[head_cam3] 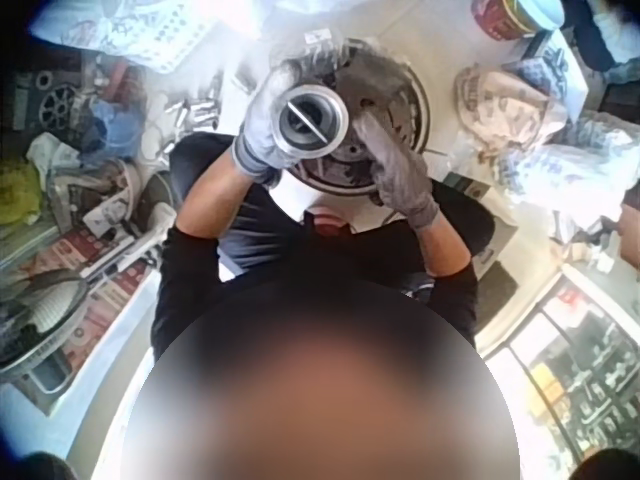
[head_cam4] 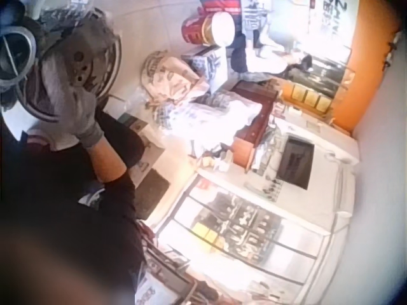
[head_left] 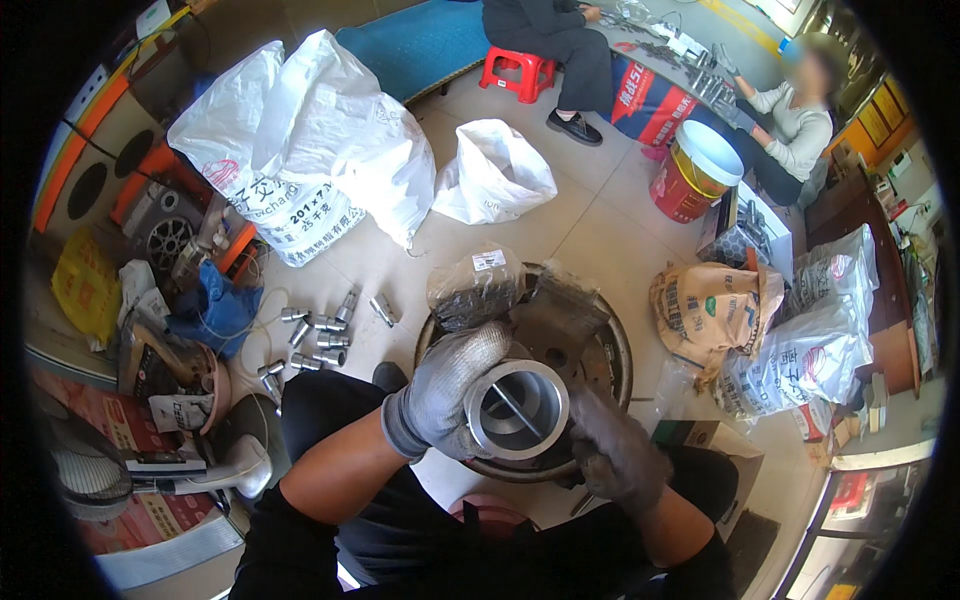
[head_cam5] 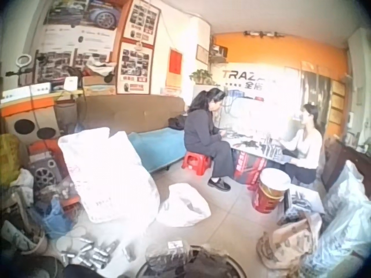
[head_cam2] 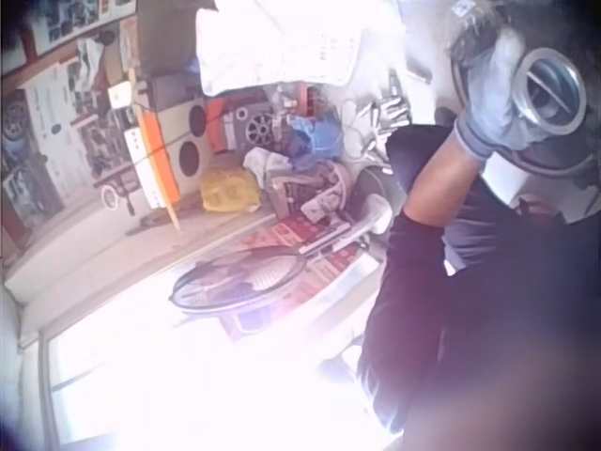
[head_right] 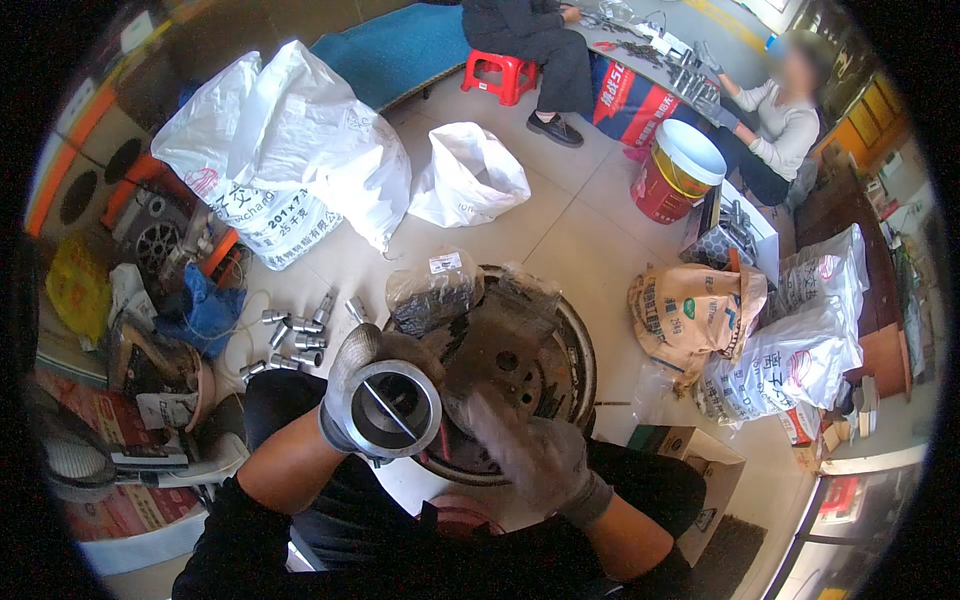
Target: The person sits on the floor and uses a hammer to shape small cylindrical metal parts. They repeatedly pick up a part, place it on a metal base, and strike it with the hammer to deform its shape. The person handles the parts one at a time, rotating them to work on different sides.
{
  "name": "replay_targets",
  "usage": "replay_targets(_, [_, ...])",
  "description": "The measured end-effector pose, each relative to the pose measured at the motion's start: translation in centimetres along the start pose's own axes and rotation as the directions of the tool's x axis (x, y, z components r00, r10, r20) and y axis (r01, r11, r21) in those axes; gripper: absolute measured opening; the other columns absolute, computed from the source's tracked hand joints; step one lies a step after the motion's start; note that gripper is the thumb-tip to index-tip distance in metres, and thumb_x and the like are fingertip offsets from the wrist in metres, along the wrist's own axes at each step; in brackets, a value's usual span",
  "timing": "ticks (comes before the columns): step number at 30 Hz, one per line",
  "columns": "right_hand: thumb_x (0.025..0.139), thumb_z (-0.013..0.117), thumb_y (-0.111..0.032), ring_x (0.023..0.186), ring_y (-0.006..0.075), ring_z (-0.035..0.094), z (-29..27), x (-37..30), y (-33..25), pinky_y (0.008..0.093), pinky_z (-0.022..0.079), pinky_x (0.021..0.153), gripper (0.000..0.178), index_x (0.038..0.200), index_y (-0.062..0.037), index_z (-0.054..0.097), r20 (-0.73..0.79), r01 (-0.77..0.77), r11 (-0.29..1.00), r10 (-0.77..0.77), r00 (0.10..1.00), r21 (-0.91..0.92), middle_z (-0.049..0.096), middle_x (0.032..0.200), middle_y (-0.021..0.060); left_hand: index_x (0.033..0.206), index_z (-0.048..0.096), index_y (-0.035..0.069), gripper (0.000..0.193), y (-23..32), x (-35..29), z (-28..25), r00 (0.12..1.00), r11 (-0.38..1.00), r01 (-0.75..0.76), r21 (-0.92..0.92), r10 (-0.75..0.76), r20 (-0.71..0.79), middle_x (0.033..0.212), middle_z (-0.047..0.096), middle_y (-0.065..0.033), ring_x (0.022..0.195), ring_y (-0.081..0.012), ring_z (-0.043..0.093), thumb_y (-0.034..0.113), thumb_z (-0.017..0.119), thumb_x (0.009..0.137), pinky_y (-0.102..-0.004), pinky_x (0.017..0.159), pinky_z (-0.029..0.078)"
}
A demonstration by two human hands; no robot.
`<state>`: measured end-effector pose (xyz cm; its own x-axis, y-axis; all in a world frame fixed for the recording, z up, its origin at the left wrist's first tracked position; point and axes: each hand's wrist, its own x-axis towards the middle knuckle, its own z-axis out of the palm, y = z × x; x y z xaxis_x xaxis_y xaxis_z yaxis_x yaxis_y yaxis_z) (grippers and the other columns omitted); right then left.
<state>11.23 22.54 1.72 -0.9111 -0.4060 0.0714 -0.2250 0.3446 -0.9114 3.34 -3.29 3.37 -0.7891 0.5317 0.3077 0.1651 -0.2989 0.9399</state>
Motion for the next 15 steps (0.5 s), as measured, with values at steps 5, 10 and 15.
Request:
replay_targets(5, [0.102, 0.051, -0.025, 0.052, 0.0100, 0.044, 1.7, -0.4, -1.7, 0.0259, 0.038, 0.047, 0.019, 0.102, -0.0064, 0.055, 0.247, -0.602, 0.521, 0.596, 0.764, 0.605, 0.047, 0.070, 0.0000, 0.143, 0.039, -0.004, 0.076, 0.3, -0.1, 0.0, 0.983, 0.992, -0.035, 0.118, 0.056, -0.173, 0.113, 0.066, -0.0125, 0.096, -0.0210, 0.067, 0.052, 0.060, 0.095, -0.0340, 0.087, 0.055])
replay_targets(10, [0.104, 0.052, -0.037, 0.048, 0.0085, 0.040, 2.9, 0.9, -0.8, 0.0267, 0.037, 0.044, 0.029, 0.087, -0.0139, 0.049, 0.531, -0.526, -0.178, 0.534, 0.658, 0.831, 0.041, 0.058, -0.0036, 0.149, 0.030, 0.001, 0.096, -1.4, 1.9, 1.7, 0.916, 0.987, -0.085, 0.137, 0.132, -0.379, 0.113, 0.063, -0.0137, 0.087, -0.0175, 0.066, 0.072, 0.052, 0.090, -0.0296, 0.072, 0.057])
replay_targets(15, [0.103, 0.050, -0.042, 0.066, 0.0119, 0.060, 3.9, 1.9, 0.4, 0.0285, 0.055, 0.062, 0.039, 0.109, -0.0042, 0.059, 0.362, -0.435, -0.017, 0.585, 0.726, 0.900, 0.061, 0.081, 0.0049, 0.128, 0.047, 0.003, 0.078, -2.1, 2.9, 2.3, 0.947, 1.000, 0.017, -0.009, -0.019, -0.321, 0.098, 0.063, -0.0101, 0.070, -0.0132, 0.059, 0.072, 0.046, 0.093, -0.0239, 0.054, 0.048])
